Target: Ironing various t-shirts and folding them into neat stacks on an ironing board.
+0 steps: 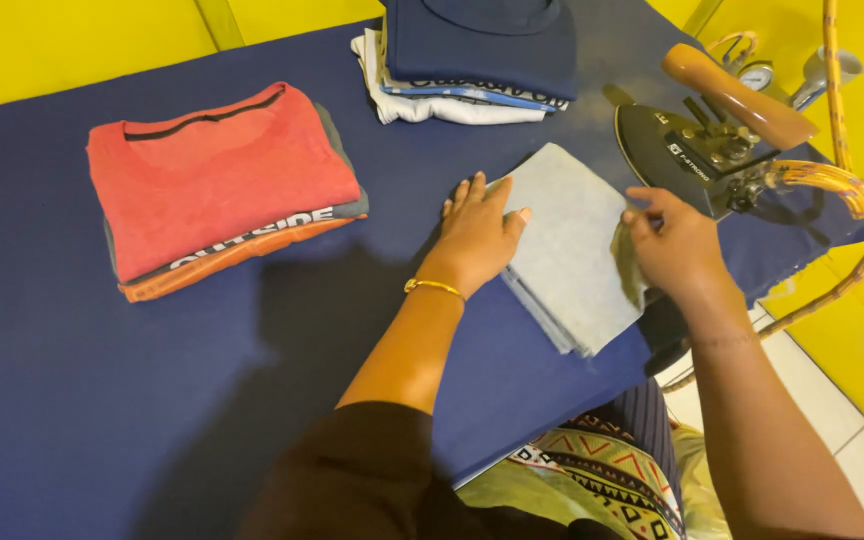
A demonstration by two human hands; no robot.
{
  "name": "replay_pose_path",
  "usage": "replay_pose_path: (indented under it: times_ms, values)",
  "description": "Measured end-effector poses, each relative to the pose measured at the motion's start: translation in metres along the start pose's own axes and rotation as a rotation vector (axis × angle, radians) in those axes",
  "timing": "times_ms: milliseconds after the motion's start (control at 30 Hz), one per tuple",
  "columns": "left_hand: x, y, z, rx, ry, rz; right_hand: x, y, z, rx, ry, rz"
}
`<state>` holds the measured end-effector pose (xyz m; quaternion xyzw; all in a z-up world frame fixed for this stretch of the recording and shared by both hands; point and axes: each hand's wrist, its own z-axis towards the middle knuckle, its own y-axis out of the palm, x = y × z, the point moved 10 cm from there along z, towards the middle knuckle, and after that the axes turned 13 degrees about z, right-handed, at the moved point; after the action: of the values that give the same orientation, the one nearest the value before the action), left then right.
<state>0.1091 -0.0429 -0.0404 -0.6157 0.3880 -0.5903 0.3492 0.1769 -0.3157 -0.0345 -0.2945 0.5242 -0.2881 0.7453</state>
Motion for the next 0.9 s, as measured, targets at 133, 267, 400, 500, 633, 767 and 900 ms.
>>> replay_pose_path:
  times_ms: [133, 267, 400, 500, 633, 767, 900]
  values:
    - [-0.002, -0.001, 0.008, 0.03, 0.027, -0.009, -0.011, 0.015, -0.003, -0.098, -0.171, -0.227]
    - [-0.043, -0.006, 0.026, 0.189, -0.071, 0.067, -0.116, 0.009, -0.06, -0.078, -0.432, -0.29]
    - [-0.062, -0.001, 0.046, 0.173, -0.115, 0.043, -0.113, 0.044, -0.069, -0.366, -0.056, -0.331]
    - [-0.065, -0.013, 0.049, 0.201, -0.169, 0.001, -0.124, 0.051, -0.066, -0.414, 0.019, -0.38]
    - [-0.071, -0.007, 0.057, 0.185, -0.199, 0.006, -0.131, 0.055, -0.064, -0.452, 0.025, -0.398]
    - [-0.066, -0.013, 0.051, 0.161, -0.223, 0.005, -0.133, 0.066, -0.068, -0.455, 0.017, -0.339]
    - [-0.06, -0.016, 0.043, 0.167, -0.213, 0.019, -0.129, 0.071, -0.071, -0.446, 0.042, -0.225]
